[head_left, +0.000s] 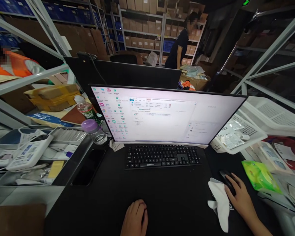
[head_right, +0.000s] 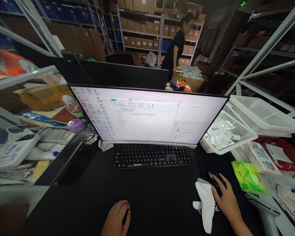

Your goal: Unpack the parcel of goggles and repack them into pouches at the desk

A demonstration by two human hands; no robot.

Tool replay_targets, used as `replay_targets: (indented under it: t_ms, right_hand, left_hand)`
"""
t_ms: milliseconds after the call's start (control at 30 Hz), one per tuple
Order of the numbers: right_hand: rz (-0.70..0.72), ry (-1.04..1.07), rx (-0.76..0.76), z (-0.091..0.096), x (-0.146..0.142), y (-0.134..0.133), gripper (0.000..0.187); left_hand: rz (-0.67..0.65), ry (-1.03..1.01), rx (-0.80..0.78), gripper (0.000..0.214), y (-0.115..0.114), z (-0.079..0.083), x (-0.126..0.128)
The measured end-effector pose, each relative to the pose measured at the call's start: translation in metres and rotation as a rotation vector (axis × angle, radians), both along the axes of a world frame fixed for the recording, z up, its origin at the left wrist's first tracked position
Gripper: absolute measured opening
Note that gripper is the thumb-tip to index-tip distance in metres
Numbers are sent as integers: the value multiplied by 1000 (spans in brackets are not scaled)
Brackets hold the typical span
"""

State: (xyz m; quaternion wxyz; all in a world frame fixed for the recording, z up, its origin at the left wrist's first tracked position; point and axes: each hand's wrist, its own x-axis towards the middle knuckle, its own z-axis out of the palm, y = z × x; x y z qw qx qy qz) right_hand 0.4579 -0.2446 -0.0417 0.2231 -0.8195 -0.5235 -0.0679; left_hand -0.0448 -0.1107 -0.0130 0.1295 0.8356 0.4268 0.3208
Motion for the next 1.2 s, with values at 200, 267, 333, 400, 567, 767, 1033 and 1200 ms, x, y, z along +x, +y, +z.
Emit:
replay_targets:
  t_ms: [200, 267, 333, 400, 567, 767, 1033, 1200]
  right_hand:
    - [-1, 7, -31, 1, 1, 0, 49]
    - [1, 7, -35, 2, 1, 0, 49]
    - [3, 8, -34, 3, 0, 0, 49]
    - [-5, 13, -26, 4, -1, 0, 50]
    - [-54, 23, -19, 7, -3, 0, 52]
    - [-95, 0, -4, 10, -3, 0, 51]
    - [-82, 11, 24, 11, -2, 1, 50]
    - [-73, -6, 48, 11, 0, 1, 49]
  left_hand:
    - [-3, 23, 38, 19, 1, 2, 1]
    - [-6, 19, 42, 19, 1, 3, 1]
    - [-4, 13, 44, 19, 1, 3, 2]
    - [0, 9, 43, 18, 1, 4, 3]
    - [-2, 15, 41, 18, 1, 3, 4]
    - [6, 18, 21, 20, -2, 0, 3]
    - [-8, -3, 78, 18, 0, -1, 6]
    - [-25, 28, 64, 18, 0, -7, 4]
